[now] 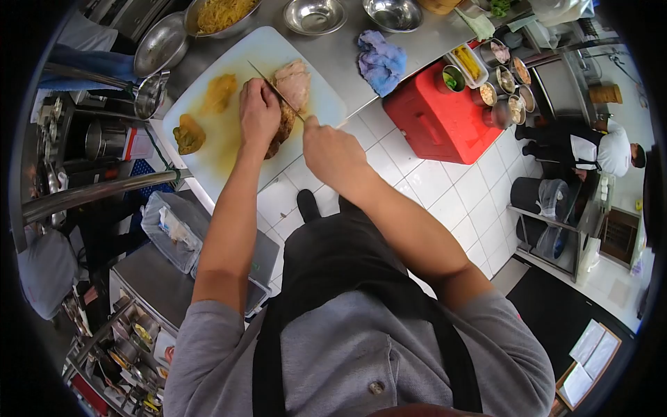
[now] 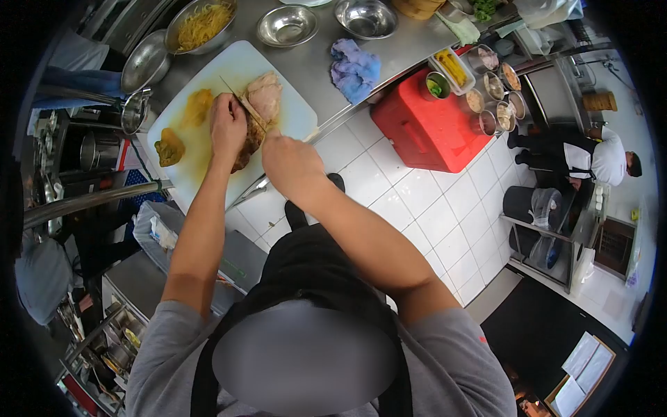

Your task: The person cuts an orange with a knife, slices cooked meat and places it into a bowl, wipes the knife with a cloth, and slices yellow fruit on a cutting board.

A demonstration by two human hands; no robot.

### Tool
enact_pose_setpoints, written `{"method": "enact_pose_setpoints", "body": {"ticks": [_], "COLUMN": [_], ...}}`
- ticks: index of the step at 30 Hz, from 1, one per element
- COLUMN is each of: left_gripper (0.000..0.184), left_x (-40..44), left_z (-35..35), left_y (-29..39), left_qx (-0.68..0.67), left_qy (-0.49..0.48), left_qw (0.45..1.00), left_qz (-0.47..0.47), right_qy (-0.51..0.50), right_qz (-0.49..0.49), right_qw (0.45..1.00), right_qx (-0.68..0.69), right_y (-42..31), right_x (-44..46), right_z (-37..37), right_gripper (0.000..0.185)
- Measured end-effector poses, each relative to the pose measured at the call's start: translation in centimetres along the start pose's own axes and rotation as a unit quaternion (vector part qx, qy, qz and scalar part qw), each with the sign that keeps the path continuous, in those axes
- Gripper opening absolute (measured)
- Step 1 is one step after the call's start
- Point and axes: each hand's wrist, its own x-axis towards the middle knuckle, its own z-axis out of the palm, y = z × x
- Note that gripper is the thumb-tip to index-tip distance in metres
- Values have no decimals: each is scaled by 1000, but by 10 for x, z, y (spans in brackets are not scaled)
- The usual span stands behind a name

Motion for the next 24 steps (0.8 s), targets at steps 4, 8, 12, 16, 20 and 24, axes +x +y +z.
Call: {"method": "enact_pose_setpoints", "body": {"ticks": [4, 8, 12, 16, 20, 24], "left_gripper": [9, 11, 10, 10, 10, 10], "left_x": [-3, -2, -3, 1, 0, -3], "left_z": [1, 8, 6, 3, 8, 9], "left_y": [-1, -5, -3, -4, -9, -5], "left_qx": [-20, -1, -9, -25, -24, -27], "left_qy": [-1, 18, 3, 18, 15, 5], "left_qw": [1000, 1000, 1000, 1000, 1000, 1000], "left_qz": [-12, -11, -11, -5, -2, 7], "right_qy": [54, 38, -48, -37, -13, -63], "right_qz": [-72, -37, 28, -56, -28, 10], "right_qw": [996, 998, 998, 997, 1000, 998], "right_qx": [-26, 25, 6, -36, 0, -19], "right_y": [3, 7, 8, 9, 12, 17], "right_x": [38, -4, -4, 40, 11, 16], "right_z": [18, 5, 2, 11, 5, 11], "right_gripper": [19, 19, 18, 21, 21, 20]}}
